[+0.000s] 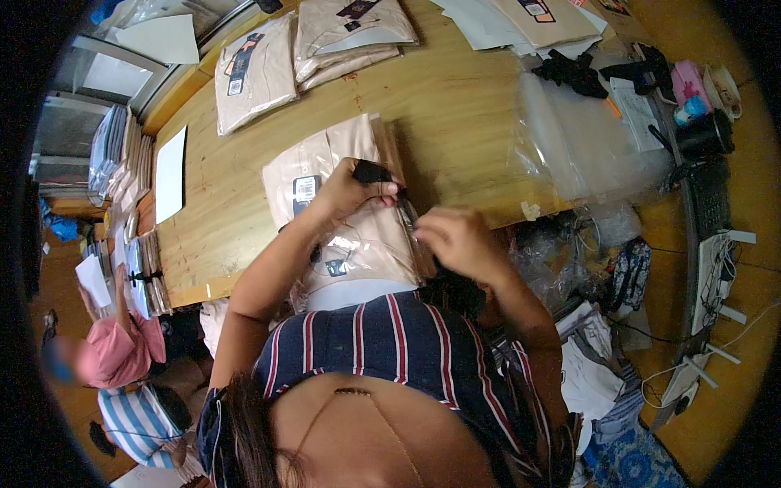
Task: The person wraps black elastic straps around individual packaged shirts and stacks the secured items on a table.
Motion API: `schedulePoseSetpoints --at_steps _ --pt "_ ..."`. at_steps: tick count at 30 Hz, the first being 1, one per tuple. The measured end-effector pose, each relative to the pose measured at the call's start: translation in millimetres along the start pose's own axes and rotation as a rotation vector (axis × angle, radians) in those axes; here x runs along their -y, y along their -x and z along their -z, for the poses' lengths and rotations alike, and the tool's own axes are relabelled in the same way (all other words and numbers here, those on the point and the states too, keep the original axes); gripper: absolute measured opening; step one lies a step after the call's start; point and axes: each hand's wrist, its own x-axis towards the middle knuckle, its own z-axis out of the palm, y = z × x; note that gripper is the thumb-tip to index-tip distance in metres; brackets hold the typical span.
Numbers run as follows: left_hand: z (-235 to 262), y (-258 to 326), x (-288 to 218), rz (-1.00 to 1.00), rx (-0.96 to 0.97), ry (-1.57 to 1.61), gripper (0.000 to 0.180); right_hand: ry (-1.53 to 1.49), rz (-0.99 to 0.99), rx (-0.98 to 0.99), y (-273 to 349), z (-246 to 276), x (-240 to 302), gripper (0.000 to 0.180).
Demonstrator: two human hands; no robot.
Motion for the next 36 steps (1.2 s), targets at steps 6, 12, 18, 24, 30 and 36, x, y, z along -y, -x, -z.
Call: schedulePoseSetpoints --at_steps 6,12,18,24,30,36 --pt "-9 10 -31 -0.596 0.192 -1.118 0.023 -0.402 0.068 0.155 -35 -12 -36 0.02" --pt "-12 15 -30 -1.106 0.084 -1.605 0.01 -0.363 0.241 0.275 -75 -19 -51 0.039" --pt "-3 21 -23 -1.168 0.022 -1.476 0.01 0.068 0.46 0.08 -75 -6 -16 0.014" --pt "5 20 -15 -1.11 -0.1 -1.229 0.019 0.825 0.797 -0.032 -68 8 18 0.007" --pt "4 17 -12 -0.98 -0.146 -0.963 0.018 0.95 0.652 0.046 -70 14 20 0.008" --pt "11 33 -17 -1.008 -0.216 -1.011 0.018 0.93 0.622 -0.063 -76 14 -14 0.01"
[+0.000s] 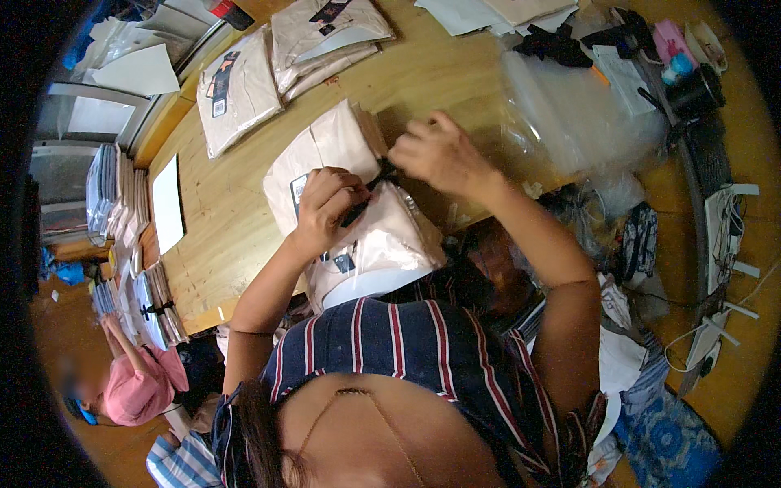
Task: The person wraps black elastic straps around individual packaged shirts and stacks the secured items on a table.
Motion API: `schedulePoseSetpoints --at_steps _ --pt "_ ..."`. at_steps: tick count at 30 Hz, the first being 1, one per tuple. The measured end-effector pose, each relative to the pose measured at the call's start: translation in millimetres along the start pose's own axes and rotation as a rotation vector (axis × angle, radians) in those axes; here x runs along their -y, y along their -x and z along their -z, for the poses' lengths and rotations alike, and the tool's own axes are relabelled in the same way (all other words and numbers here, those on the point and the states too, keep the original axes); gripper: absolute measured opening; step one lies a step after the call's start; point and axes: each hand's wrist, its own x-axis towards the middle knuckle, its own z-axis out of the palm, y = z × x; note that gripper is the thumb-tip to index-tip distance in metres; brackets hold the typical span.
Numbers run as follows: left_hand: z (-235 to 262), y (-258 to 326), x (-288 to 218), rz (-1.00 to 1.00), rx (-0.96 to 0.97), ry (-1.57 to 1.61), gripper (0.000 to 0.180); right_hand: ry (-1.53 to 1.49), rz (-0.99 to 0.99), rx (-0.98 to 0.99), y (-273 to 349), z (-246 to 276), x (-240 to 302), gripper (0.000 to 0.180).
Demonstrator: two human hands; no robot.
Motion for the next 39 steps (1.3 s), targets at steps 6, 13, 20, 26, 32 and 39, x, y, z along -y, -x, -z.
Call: schedulePoseSetpoints --at_steps 6,13,20,26,32,39 --pt "-1 17 1 0.326 -0.104 0.429 0.013 -1.079 -0.668 0.028 33 -51 12 0.017" --pt "-5 22 -4 0.595 -0.104 0.618 0.009 -2.439 -0.69 -0.472 -3 -32 46 0.019" --pt "10 45 -19 0.654 -0.084 0.76 0.015 -1.883 -0.787 -0.266 19 -46 30 0.024" --pt "5 -29 -24 0.302 0.08 0.286 0.008 -0.629 -0.31 -0.074 24 -29 60 0.021" --pt "-32 -54 0 0.421 0.086 -0.128 0.023 -0.529 -0.593 0.041 33 -57 56 0.029" --pt "-44 -27 -9 0.592 0.185 0.259 0.015 -0.553 -0.586 -0.004 32 -52 61 0.027"
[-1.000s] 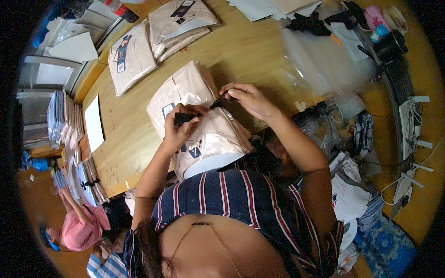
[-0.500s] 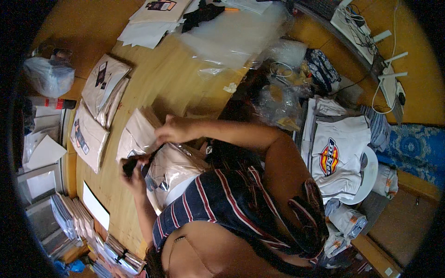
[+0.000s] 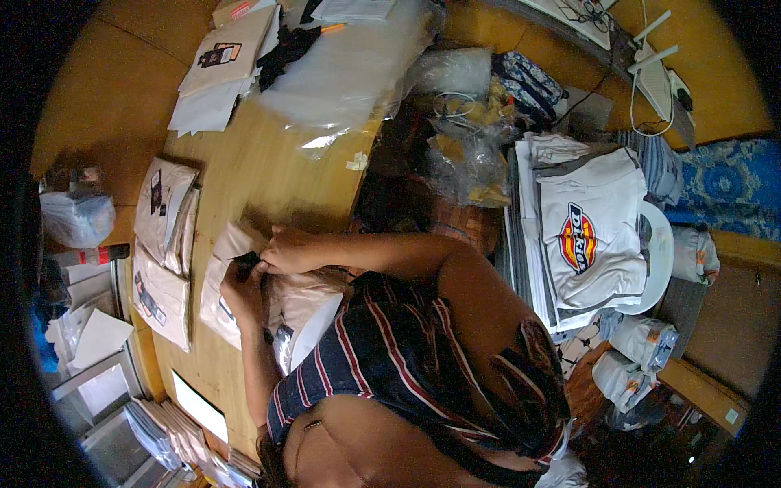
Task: The person wraps black elastic straps around individual packaged shirts and stacks the secured items on a table.
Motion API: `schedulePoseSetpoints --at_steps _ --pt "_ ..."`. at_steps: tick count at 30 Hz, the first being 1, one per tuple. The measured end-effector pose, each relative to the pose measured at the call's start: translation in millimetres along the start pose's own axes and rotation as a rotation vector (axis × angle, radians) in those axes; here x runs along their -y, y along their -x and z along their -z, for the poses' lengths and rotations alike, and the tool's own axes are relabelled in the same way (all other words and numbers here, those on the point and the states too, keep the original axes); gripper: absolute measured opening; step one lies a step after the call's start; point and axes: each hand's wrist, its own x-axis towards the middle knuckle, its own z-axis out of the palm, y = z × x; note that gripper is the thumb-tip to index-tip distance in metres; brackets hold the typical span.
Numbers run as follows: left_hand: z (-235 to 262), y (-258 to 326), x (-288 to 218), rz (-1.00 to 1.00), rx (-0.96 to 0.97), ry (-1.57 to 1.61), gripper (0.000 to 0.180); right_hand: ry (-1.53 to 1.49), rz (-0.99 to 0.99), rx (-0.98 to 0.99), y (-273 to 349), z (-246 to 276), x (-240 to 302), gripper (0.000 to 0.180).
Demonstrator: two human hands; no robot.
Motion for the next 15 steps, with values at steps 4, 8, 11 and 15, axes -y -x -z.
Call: schedulePoseSetpoints --at_steps 4,8,11,15 --pt "-6 0 4 0.098 0.012 0.266 0.008 -0.091 0.039 -0.103 3 -4 0 0.023" --pt "-6 5 7 0.126 -0.03 0.524 0.006 -0.813 -0.135 -0.136 17 10 -1 0.021" --pt "2 0 19 0.145 0.066 0.578 0.008 -1.443 -0.22 -0.253 36 7 -9 0.021" --pt "-1 -3 7 0.196 0.132 0.679 0.016 -1.301 -0.227 -0.364 35 25 12 0.022"
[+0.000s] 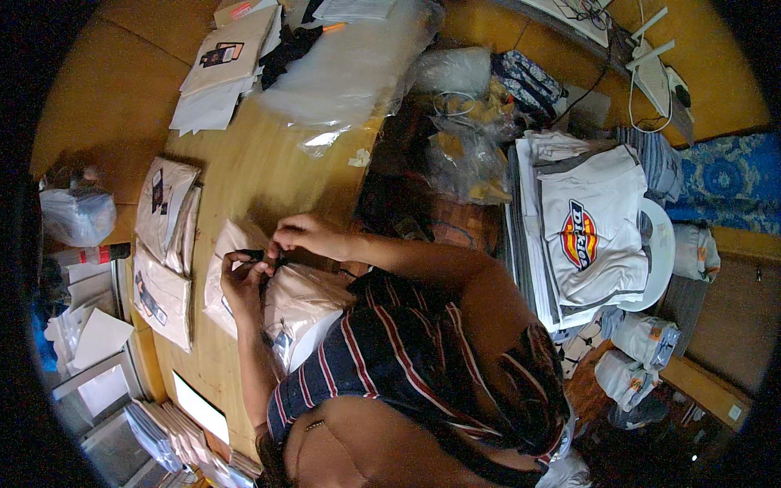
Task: The person wraps black elastic straps around individual packaged shirts and stacks the secured items on a table.
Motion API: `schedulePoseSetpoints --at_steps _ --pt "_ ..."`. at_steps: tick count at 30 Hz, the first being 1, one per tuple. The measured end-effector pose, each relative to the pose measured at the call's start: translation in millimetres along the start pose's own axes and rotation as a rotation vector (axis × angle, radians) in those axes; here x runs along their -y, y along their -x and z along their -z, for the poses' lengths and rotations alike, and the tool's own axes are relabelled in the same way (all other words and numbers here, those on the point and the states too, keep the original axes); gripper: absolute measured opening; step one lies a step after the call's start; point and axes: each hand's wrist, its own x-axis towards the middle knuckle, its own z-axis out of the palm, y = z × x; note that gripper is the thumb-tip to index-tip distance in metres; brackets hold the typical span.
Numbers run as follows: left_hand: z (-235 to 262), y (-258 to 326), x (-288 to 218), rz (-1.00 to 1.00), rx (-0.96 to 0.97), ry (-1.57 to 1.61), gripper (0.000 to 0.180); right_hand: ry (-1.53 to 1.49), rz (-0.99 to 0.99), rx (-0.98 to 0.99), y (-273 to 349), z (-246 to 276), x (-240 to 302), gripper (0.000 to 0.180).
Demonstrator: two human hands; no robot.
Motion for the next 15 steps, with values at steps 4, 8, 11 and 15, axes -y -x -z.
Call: schedulePoseSetpoints --at_steps 4,8,11,15 --pt "2 1 -1 -0.2 0.06 -0.644 0.007 0.669 0.448 0.116 -25 -14 4 0.017" --pt "13 -4 17 -0.278 0.059 -0.626 0.01 0.602 0.166 0.325 -31 -22 10 0.02" --pt "14 -4 13 -0.176 0.099 -0.476 0.007 0.621 0.138 0.274 -24 -9 4 0.023" --pt "14 -8 14 -0.089 0.178 -0.335 0.006 0.865 0.016 0.109 -11 4 9 0.017"
